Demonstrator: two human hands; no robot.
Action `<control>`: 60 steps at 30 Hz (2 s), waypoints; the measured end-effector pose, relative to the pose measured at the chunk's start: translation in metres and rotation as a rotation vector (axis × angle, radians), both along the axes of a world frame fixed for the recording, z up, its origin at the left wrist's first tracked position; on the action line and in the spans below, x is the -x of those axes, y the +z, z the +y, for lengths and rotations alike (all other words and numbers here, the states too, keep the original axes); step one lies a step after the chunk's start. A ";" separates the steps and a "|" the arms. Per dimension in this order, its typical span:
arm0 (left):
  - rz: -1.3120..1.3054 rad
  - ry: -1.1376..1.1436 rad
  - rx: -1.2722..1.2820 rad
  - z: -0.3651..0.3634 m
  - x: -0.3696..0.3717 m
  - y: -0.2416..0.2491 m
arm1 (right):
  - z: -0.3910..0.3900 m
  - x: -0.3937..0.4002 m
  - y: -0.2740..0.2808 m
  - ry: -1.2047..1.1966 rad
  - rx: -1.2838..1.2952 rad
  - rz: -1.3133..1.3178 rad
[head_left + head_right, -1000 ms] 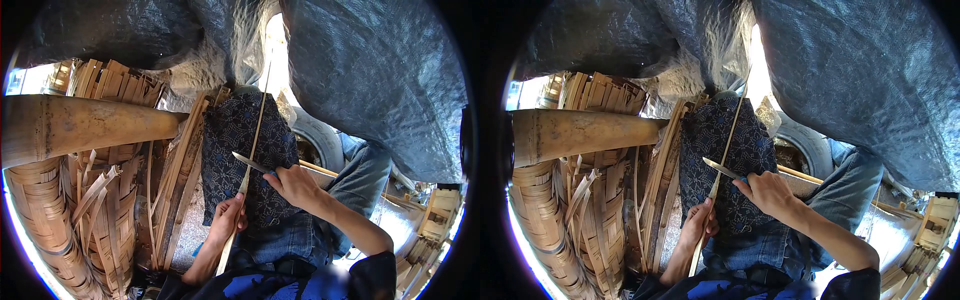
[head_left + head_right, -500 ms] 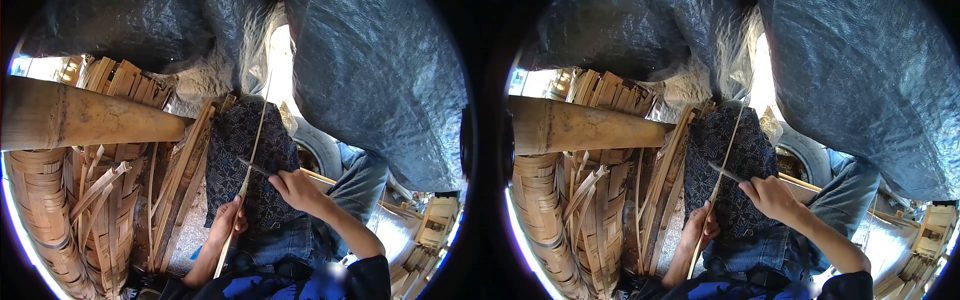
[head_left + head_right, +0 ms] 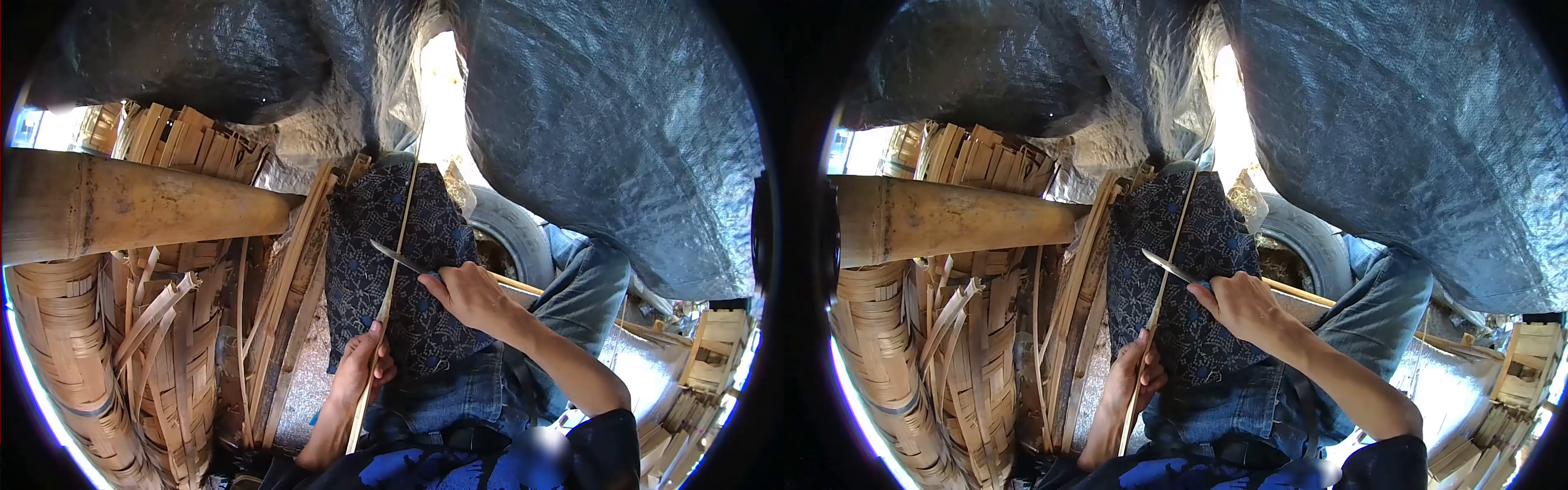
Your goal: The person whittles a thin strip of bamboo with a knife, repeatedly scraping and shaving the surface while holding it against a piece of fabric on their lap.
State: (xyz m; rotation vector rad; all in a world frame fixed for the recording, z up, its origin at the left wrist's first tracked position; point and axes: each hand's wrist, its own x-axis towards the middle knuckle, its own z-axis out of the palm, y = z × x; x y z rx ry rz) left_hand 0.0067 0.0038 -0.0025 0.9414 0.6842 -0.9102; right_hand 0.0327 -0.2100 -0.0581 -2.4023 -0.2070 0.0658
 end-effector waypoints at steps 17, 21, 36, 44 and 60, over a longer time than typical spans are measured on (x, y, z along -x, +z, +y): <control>0.081 0.075 -0.046 -0.006 0.024 0.021 | -0.008 -0.018 -0.012 -0.080 0.001 0.162; 0.055 0.052 -0.021 0.003 0.040 0.023 | -0.026 -0.028 -0.038 -0.067 0.013 0.027; 0.201 0.104 -0.012 0.011 0.043 0.034 | -0.035 -0.024 -0.052 -0.011 0.015 -0.297; -0.008 -0.063 -0.190 0.020 0.052 0.041 | -0.053 -0.054 -0.062 0.099 0.171 -0.042; -0.025 -0.184 -0.267 0.025 0.042 0.039 | -0.064 -0.041 -0.023 -0.014 -0.307 0.198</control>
